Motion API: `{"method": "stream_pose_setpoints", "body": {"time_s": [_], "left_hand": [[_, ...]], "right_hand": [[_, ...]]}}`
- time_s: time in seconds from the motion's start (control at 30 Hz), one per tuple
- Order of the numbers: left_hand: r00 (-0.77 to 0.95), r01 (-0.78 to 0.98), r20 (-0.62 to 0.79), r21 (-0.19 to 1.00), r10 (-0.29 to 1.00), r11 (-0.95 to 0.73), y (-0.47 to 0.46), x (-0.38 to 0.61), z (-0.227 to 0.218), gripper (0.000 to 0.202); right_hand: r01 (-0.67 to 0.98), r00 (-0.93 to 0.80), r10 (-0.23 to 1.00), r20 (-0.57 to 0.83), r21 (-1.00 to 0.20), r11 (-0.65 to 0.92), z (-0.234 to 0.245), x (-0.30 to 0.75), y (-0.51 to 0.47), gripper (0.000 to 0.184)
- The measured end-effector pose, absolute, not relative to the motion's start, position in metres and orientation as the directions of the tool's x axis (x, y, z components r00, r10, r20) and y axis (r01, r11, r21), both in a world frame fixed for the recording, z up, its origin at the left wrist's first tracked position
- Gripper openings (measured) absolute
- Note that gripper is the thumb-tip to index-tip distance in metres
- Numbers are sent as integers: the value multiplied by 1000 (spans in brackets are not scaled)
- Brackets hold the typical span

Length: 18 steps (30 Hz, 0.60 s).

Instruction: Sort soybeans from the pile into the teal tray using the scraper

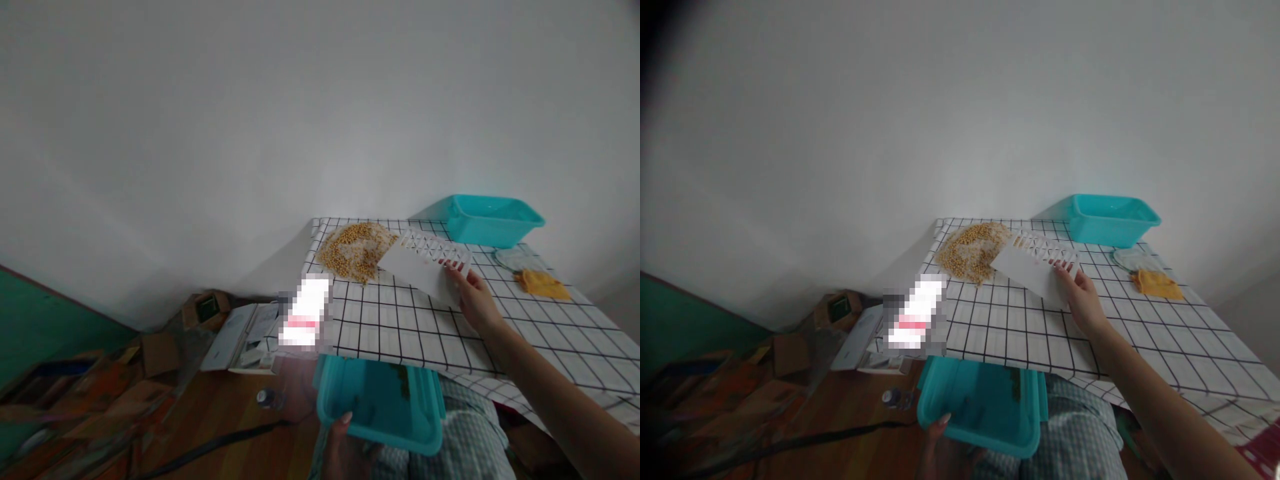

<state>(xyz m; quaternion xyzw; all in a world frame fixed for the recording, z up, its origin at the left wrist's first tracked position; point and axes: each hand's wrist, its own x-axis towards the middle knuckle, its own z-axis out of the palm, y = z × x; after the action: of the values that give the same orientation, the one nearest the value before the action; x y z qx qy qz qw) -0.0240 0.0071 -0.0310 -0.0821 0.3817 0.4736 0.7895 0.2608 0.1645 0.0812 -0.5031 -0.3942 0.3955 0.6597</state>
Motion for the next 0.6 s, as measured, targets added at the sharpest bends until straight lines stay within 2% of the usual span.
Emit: {"method": "stream_pose_setpoints", "body": {"time_s": [0.2,0.37,0.6], "left_hand": [[278,-809,-674,221,685,545,7,-24,-33,18],[264,-806,-670,242,694,540,7,-24,-36,17],[229,-828,-705,222,672,515,8,-21,-30,16]], "right_hand": [[18,202,974,105,-994,104,76,256,160,31],[172,186,974,128,-980,96,72,258,160,32],[148,178,976,129,-984,104,71,258,162,35]]}}
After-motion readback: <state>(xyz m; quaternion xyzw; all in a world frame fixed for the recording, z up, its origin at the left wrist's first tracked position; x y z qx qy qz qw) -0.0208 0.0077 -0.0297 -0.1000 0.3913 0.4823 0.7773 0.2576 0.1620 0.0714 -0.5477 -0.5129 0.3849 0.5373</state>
